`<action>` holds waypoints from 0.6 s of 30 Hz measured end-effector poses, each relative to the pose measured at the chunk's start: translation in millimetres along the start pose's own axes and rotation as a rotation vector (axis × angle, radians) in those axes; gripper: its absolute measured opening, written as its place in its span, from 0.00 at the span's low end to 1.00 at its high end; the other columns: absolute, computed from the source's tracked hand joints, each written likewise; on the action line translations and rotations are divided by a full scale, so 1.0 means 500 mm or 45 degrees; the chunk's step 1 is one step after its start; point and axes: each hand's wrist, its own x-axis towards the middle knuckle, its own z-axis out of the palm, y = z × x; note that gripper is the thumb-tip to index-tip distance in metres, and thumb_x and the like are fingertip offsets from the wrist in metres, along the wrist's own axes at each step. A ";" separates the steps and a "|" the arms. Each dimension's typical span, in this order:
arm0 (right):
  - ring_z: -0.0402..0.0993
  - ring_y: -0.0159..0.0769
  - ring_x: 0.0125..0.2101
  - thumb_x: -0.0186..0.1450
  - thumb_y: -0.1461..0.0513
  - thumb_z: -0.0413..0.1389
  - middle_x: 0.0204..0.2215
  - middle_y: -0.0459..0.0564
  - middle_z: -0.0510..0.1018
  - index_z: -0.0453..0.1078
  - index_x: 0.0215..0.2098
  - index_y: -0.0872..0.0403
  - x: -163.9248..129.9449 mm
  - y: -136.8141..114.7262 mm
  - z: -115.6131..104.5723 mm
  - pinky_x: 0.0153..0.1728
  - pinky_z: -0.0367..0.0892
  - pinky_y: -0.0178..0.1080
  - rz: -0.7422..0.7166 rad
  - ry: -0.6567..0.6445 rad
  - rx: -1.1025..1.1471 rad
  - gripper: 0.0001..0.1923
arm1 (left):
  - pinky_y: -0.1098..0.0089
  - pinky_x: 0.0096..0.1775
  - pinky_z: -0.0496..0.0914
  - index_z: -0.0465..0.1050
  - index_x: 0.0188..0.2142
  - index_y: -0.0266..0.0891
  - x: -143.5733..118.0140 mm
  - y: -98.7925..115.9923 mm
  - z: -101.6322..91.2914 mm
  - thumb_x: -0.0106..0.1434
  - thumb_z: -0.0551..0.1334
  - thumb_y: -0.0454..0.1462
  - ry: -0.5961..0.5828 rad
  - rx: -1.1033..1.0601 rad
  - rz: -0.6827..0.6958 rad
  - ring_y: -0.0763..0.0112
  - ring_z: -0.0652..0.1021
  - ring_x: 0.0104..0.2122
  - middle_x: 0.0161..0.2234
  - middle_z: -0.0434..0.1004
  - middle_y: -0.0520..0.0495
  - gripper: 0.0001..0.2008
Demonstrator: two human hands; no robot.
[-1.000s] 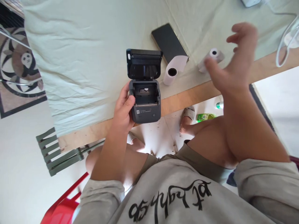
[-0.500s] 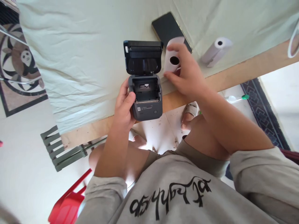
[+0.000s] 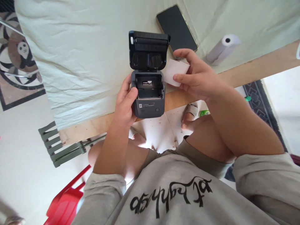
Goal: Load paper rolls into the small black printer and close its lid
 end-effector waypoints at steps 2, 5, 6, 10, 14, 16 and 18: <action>0.70 0.31 0.35 0.53 0.60 0.56 0.38 0.45 0.70 0.56 0.48 0.45 -0.003 -0.007 0.001 0.35 0.72 0.39 0.147 -0.102 0.313 0.24 | 0.64 0.45 0.75 0.69 0.49 0.44 0.002 -0.003 -0.003 0.63 0.58 0.40 -0.003 0.004 0.006 0.65 0.77 0.45 0.44 0.76 0.50 0.14; 0.68 0.29 0.32 0.52 0.66 0.56 0.32 0.42 0.67 0.56 0.44 0.44 -0.006 -0.019 0.004 0.35 0.73 0.38 0.254 -0.087 0.607 0.24 | 0.61 0.51 0.72 0.68 0.50 0.43 0.005 -0.008 -0.010 0.62 0.60 0.43 -0.027 0.021 0.023 0.59 0.73 0.52 0.46 0.76 0.48 0.17; 0.68 0.29 0.32 0.51 0.68 0.56 0.31 0.42 0.67 0.55 0.45 0.43 -0.006 -0.023 0.004 0.35 0.73 0.38 0.283 -0.053 0.672 0.26 | 0.61 0.52 0.71 0.68 0.50 0.43 0.006 -0.009 -0.011 0.61 0.60 0.44 -0.037 0.025 0.026 0.58 0.71 0.55 0.46 0.76 0.48 0.18; 0.71 0.33 0.34 0.49 0.68 0.55 0.35 0.44 0.69 0.57 0.44 0.44 0.001 -0.036 0.002 0.33 0.73 0.38 0.484 0.195 0.897 0.26 | 0.61 0.54 0.70 0.67 0.50 0.44 0.006 -0.011 -0.014 0.61 0.60 0.45 -0.037 0.042 0.023 0.58 0.67 0.58 0.47 0.76 0.48 0.18; 0.73 0.33 0.37 0.54 0.64 0.54 0.38 0.46 0.69 0.63 0.40 0.49 0.002 -0.047 0.004 0.28 0.71 0.33 0.448 0.258 0.939 0.14 | 0.61 0.52 0.72 0.67 0.50 0.44 0.004 -0.008 -0.011 0.62 0.60 0.44 -0.024 0.059 0.017 0.59 0.71 0.55 0.46 0.77 0.49 0.17; 0.73 0.33 0.37 0.54 0.65 0.55 0.40 0.46 0.69 0.64 0.43 0.46 0.001 -0.050 0.005 0.31 0.72 0.34 0.418 0.235 0.948 0.18 | 0.62 0.51 0.72 0.67 0.49 0.44 0.003 -0.006 -0.010 0.62 0.60 0.43 -0.016 0.058 0.000 0.59 0.73 0.53 0.45 0.77 0.49 0.17; 0.73 0.34 0.40 0.53 0.66 0.55 0.40 0.45 0.69 0.63 0.44 0.44 0.002 -0.049 0.005 0.35 0.74 0.36 0.454 0.204 1.020 0.21 | 0.63 0.50 0.72 0.67 0.49 0.44 0.003 -0.005 -0.009 0.62 0.59 0.43 0.005 0.051 -0.022 0.61 0.74 0.51 0.44 0.77 0.50 0.16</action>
